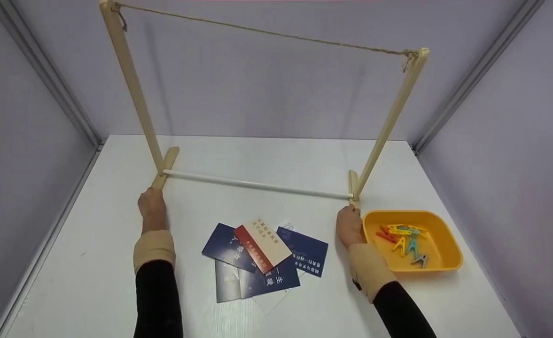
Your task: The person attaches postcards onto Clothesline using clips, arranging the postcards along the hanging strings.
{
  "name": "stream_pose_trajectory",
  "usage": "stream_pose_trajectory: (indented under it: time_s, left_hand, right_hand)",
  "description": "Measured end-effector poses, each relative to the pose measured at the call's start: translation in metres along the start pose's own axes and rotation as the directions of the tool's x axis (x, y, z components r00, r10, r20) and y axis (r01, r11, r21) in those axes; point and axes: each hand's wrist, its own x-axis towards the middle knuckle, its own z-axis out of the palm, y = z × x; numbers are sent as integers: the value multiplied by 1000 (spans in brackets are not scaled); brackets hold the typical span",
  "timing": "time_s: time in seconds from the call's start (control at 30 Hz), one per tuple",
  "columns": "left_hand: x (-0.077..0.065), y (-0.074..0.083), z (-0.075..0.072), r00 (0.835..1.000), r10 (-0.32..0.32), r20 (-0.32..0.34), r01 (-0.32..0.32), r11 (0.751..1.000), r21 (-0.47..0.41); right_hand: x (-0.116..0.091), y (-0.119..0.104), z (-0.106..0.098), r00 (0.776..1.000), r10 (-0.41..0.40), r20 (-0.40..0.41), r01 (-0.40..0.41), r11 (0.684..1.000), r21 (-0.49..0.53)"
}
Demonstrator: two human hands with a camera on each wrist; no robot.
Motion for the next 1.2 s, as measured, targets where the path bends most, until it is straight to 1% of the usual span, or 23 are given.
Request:
stream_pose_trajectory:
  time_s: [0.13, 0.23, 0.33, 0.47, 0.73, 0.87, 1.0, 1.1, 1.2]
  left_hand:
    - [-2, -4, 1, 999, -31, -24, 31, 1000, -5]
    - [-5, -7, 3, 998, -46, -34, 46, 999, -4]
    - [-7, -8, 5, 997, -58, -45, 57, 998, -7]
    - [-11, -9, 5, 997, -53, -59, 54, 998, 14]
    - [-17, -10, 0, 997, 17, -75, -15, 1000, 21]
    - [-20, -12, -2, 996, 19, -86, -19, 1000, 11]
    - [-23, -14, -6, 997, 14, -78, -13, 1000, 11]
    - [-24, -12, -8, 999, 5, -52, -4, 1000, 18]
    - [-25, -9, -8, 999, -1, -32, 1, 1000, 21]
  right_hand:
    - [-1, -3, -2, 998, 24, -59, -21, 999, 41]
    - [0, -4, -2, 996, 35, -85, -31, 998, 57]
    - [0, -5, -2, 998, 34, -62, -31, 999, 43]
    - [1, -6, -1, 999, 31, -41, -30, 999, 45]
    - [2, -6, -2, 997, 36, -72, -29, 995, 93]
    - [1, -6, -3, 997, 32, -70, -27, 997, 75]
    - [-1, -6, -4, 998, 9, -55, -6, 999, 44]
    - [-2, -4, -5, 1000, -9, -21, 10, 1000, 19]
    - [-2, -1, -6, 1000, 0, 21, -1, 1000, 17]
